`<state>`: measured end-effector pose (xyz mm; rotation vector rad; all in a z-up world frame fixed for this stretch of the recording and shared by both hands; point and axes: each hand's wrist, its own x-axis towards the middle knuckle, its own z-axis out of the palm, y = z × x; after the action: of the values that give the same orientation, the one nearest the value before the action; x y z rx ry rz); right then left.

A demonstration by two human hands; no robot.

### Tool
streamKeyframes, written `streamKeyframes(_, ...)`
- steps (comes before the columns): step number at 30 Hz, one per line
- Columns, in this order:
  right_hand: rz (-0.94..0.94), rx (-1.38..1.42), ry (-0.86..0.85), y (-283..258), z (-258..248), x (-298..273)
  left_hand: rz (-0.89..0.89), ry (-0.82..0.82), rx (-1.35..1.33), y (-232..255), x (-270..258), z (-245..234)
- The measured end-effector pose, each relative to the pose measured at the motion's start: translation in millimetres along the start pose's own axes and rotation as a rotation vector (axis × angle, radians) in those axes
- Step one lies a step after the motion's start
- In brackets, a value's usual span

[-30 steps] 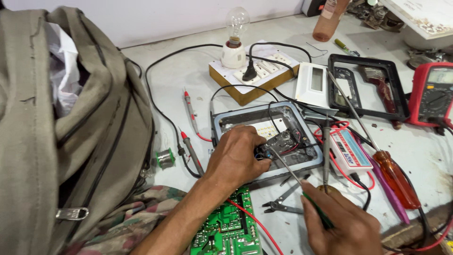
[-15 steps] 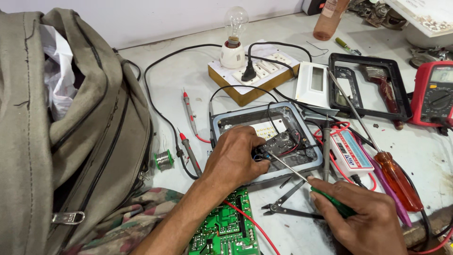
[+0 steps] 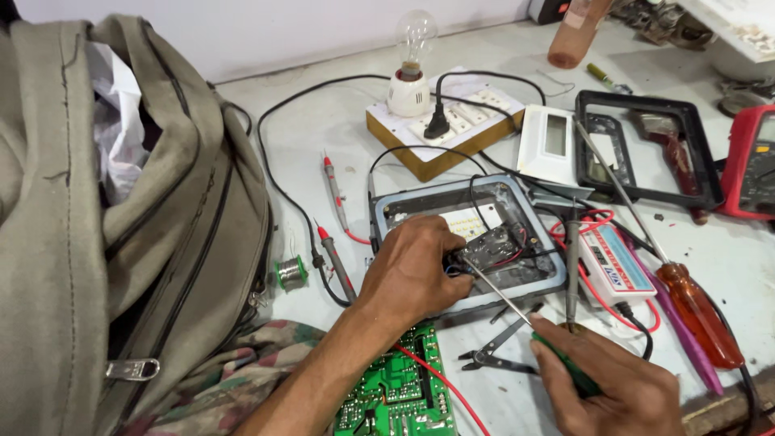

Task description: The person repairs an LED light fixture by using a screwdriver to adjust components on the circuit board and a soldering iron to solder connections. They also use a multimeter to test the circuit.

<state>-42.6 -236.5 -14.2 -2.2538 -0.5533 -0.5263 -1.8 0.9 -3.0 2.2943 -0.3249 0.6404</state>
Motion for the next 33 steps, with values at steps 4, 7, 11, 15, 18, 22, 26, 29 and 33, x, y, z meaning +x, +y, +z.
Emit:
streamKeyframes(4,0.003,-0.042,0.001,4.6,-4.3,-3.2,-0.032,-0.037,-0.003,-0.5,-0.1,5.1)
streamKeyframes(7,-0.014,-0.063,0.004,5.8,-1.1,-1.0,-0.036,-0.049,-0.002,0.0,1.2,1.2)
streamKeyframes(11,0.057,-0.009,0.013,7.3,-2.8,-9.1,0.020,0.011,0.018,2.9,1.0,2.0)
streamKeyframes(15,0.103,-0.056,-0.032,14.6,-4.7,-13.1,-0.054,-0.046,0.012,1.7,0.6,2.4)
streamKeyframes(18,-0.013,-0.048,-0.050,18.9,-7.3,-8.5,-0.090,-0.086,0.001,2.2,1.1,0.8)
streamKeyframes(22,0.024,0.130,-0.072,19.7,-7.6,-0.2,-0.090,-0.092,-0.005,4.2,3.1,-0.4)
streamKeyframes(26,0.098,0.139,-0.023,15.5,3.3,1.9,-0.058,-0.082,0.003,5.9,3.1,-0.3)
streamKeyframes(29,0.082,0.083,-0.019,10.6,6.7,0.5,-0.042,-0.070,0.028,6.1,3.3,-1.6)
streamKeyframes(33,-0.006,0.037,0.059,7.3,2.7,-3.5,-0.066,-0.097,0.016,4.8,2.9,-3.5)
